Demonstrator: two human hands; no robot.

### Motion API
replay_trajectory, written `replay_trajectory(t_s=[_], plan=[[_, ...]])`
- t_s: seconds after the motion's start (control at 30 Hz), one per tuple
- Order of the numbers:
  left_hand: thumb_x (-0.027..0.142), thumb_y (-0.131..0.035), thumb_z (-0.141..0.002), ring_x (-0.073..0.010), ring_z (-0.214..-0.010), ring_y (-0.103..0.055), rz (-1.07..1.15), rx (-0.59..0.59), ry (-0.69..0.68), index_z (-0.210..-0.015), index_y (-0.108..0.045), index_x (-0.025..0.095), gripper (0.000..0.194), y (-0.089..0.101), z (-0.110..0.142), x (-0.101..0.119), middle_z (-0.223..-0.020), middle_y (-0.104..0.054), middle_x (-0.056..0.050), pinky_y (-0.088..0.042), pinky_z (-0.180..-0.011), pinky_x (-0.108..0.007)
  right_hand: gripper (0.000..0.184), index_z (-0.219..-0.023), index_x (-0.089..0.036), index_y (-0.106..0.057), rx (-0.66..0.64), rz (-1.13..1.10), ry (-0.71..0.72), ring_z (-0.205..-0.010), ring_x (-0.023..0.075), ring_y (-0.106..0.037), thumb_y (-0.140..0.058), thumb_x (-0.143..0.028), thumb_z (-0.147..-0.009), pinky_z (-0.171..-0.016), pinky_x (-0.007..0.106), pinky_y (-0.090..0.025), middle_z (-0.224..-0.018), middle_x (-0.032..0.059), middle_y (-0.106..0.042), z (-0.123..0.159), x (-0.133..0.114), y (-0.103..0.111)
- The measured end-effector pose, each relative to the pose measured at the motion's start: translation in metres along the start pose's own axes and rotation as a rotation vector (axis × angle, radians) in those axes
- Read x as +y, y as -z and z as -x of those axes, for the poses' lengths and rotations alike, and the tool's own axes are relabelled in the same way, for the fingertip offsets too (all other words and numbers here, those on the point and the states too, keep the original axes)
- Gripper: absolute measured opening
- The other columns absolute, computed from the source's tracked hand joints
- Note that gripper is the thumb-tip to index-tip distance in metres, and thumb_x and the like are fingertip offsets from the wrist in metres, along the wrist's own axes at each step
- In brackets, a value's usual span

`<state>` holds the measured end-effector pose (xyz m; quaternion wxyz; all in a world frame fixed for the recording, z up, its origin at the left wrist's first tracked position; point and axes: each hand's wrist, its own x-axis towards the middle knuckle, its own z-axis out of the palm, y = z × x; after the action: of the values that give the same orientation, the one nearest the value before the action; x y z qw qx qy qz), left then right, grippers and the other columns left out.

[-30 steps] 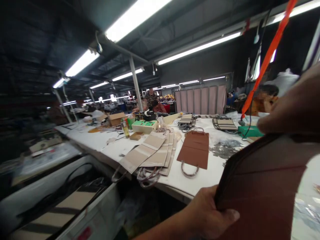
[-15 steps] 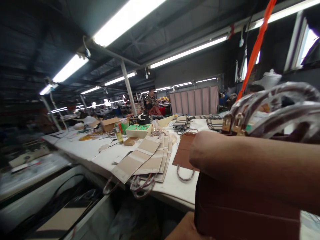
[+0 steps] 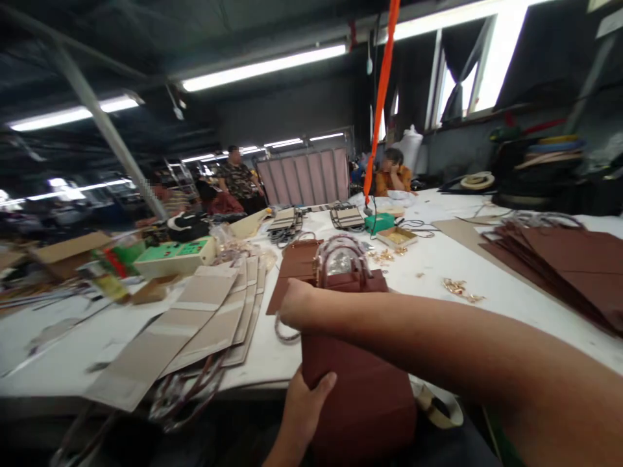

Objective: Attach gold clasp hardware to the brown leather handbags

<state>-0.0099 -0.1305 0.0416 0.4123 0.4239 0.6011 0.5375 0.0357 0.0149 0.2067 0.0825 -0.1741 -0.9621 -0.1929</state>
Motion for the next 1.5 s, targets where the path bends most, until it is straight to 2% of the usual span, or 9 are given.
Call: replay_trajectory(t_s=[0.13,0.27,0.4,0.53,0.7,0.87,1.07,1.27,1.5], plan=[[0.044,-0.075,-0.077,-0.0329,-0.103,-0.073,0.075,0.015,0.071,-0.114,-0.067,0.012,0.049,-0.006,-0.023,-0.003,-0.110,-0.078,-0.016,-0.057,-0.094,-0.044,0.010,-0.100,-0.026,-0.077,0.111,-0.192,-0.036,-0.116,0.0236,-0.063,-0.073,-0.023,-0.091,-0.110,0.044,-0.038,-0.110,0.0037,-0.078,0.025,0.003,-0.037],[0.042,-0.077,-0.075,-0.0327,-0.117,-0.068,-0.022,0.078,0.034,-0.124,-0.062,0.015,0.058,-0.009,-0.036,-0.004,-0.123,-0.073,-0.015,-0.051,-0.105,-0.046,0.027,-0.121,-0.025,-0.071,0.312,-0.458,-0.381,-0.137,0.0270,-0.051,-0.066,-0.032,-0.096,-0.115,0.047,-0.036,-0.132,0.0059,-0.070,0.114,-0.036,-0.099],[0.043,-0.072,-0.081,-0.0285,-0.126,-0.064,-0.149,0.087,0.043,-0.141,-0.049,0.017,0.070,-0.011,-0.042,-0.002,-0.135,-0.067,-0.015,-0.048,-0.111,-0.043,0.042,-0.138,-0.027,-0.062,0.356,-0.408,-0.670,-0.145,0.0310,-0.044,-0.064,-0.031,-0.096,-0.118,0.054,-0.035,-0.151,0.0071,-0.056,0.203,-0.069,-0.139],[0.051,-0.064,-0.087,-0.0309,-0.127,-0.063,-0.470,-0.005,0.031,-0.147,-0.043,0.017,0.073,-0.004,-0.047,0.009,-0.138,-0.065,-0.018,-0.047,-0.108,-0.045,0.056,-0.146,-0.027,-0.053,0.398,-0.379,-0.905,-0.147,0.0371,-0.040,-0.067,-0.038,-0.092,-0.116,0.062,-0.037,-0.159,0.0105,-0.045,0.237,-0.069,-0.150],[0.063,-0.052,-0.090,-0.0387,-0.104,-0.072,-1.138,-0.090,0.030,-0.139,-0.055,0.023,0.063,0.012,-0.060,0.030,-0.108,-0.076,-0.015,-0.052,-0.090,-0.051,0.059,-0.147,-0.027,-0.050,0.427,-0.540,-1.005,-0.144,0.0359,-0.044,-0.066,-0.038,-0.092,-0.113,0.059,-0.046,-0.160,0.0123,-0.041,0.238,-0.063,-0.154],[0.063,-0.044,-0.093,-0.0330,-0.129,-0.059,-1.084,0.041,-0.203,-0.142,-0.051,0.018,0.066,0.011,-0.098,0.020,-0.138,-0.061,-0.015,-0.051,-0.102,-0.047,0.052,-0.138,-0.028,-0.060,0.453,-0.534,-0.976,-0.140,0.0364,-0.049,-0.070,-0.031,-0.088,-0.110,0.058,-0.050,-0.153,0.0104,-0.051,0.244,-0.061,-0.146],[0.070,-0.043,-0.091,-0.0375,-0.128,-0.057,-1.069,0.202,-0.402,-0.146,-0.046,0.012,0.080,-0.021,-0.153,0.011,-0.138,-0.056,-0.021,-0.051,-0.103,-0.051,0.023,-0.112,-0.026,-0.074,0.540,-0.587,-1.137,-0.101,0.0238,-0.071,-0.063,-0.036,-0.095,-0.089,0.038,-0.060,-0.118,0.0077,-0.073,0.287,0.034,-0.143],[0.068,-0.039,-0.094,-0.0359,-0.125,-0.059,-1.113,0.162,-0.406,-0.137,-0.057,0.020,0.067,-0.030,-0.178,0.020,-0.140,-0.053,-0.016,-0.056,-0.095,-0.051,0.030,-0.112,-0.023,-0.075,0.225,-0.358,-1.695,-0.093,0.0208,-0.071,-0.060,-0.040,-0.092,-0.092,0.035,-0.054,-0.119,0.0067,-0.072,0.381,0.171,-0.164],[0.069,-0.045,-0.088,-0.0335,-0.127,-0.056,-0.980,0.159,-0.423,-0.113,-0.066,0.023,0.056,-0.031,-0.195,0.009,-0.134,-0.053,-0.013,-0.049,-0.108,-0.049,0.046,-0.122,-0.032,-0.074,-0.026,-0.289,-1.774,-0.105,0.0253,-0.066,-0.056,-0.062,-0.091,-0.084,0.035,-0.049,-0.121,0.0065,-0.067,0.407,0.210,-0.185]])
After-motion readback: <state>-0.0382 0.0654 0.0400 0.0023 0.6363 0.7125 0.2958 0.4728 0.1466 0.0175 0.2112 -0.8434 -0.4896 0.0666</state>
